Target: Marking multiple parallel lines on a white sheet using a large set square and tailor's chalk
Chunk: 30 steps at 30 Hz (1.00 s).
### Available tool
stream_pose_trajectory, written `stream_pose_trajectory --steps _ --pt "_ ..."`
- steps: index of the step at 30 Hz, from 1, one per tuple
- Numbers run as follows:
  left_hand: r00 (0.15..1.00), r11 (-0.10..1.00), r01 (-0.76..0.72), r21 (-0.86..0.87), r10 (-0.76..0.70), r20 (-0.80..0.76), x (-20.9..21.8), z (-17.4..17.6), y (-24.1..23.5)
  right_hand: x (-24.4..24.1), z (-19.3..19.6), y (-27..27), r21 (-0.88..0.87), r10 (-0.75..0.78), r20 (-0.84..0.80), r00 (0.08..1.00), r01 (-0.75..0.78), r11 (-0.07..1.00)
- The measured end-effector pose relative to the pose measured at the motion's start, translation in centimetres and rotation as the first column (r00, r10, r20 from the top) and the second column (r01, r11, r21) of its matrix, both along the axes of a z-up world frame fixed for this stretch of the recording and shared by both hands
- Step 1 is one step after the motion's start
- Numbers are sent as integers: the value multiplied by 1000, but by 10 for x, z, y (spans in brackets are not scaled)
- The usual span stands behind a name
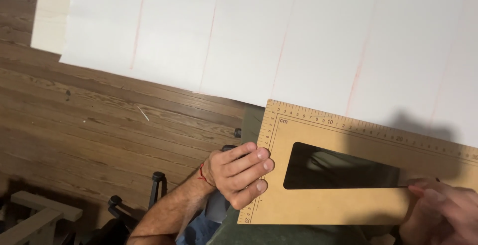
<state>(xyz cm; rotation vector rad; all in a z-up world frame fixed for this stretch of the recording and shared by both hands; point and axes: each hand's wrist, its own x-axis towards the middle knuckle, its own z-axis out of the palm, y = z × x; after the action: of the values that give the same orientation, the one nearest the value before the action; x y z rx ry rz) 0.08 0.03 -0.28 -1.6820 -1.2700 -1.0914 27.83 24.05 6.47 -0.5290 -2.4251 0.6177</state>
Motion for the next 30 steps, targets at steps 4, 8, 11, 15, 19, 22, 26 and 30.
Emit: stream_pose_trajectory --steps 4,8,11,15,19,22,26,30 --pt "1000 1000 5 2 -5 8 2 -2 1 -8 3 -8 39 -19 -79 997 22 999" --pt "999 999 39 20 -39 19 -5 8 -1 -11 14 6 97 47 24 999 -50 994" --pt "998 998 61 -28 -61 3 -1 6 -2 -18 20 -3 149 -93 203 975 63 987" --pt "996 997 35 -72 -29 79 4 0 -7 -33 22 -11 125 -35 -36 999 40 991" --pt "998 992 20 -127 -14 55 4 -4 -14 -22 19 -3 138 22 53 998 -29 990" --pt "999 994 25 -107 -21 41 4 -7 -14 -21 14 6 167 97 26 995 -101 981" --pt "999 994 27 -103 -24 27 3 1 -12 -12 8 8 167 72 23 997 -75 983" --pt "999 998 45 -37 -45 22 11 5 11 20 5 41 75 100 187 977 -116 990"
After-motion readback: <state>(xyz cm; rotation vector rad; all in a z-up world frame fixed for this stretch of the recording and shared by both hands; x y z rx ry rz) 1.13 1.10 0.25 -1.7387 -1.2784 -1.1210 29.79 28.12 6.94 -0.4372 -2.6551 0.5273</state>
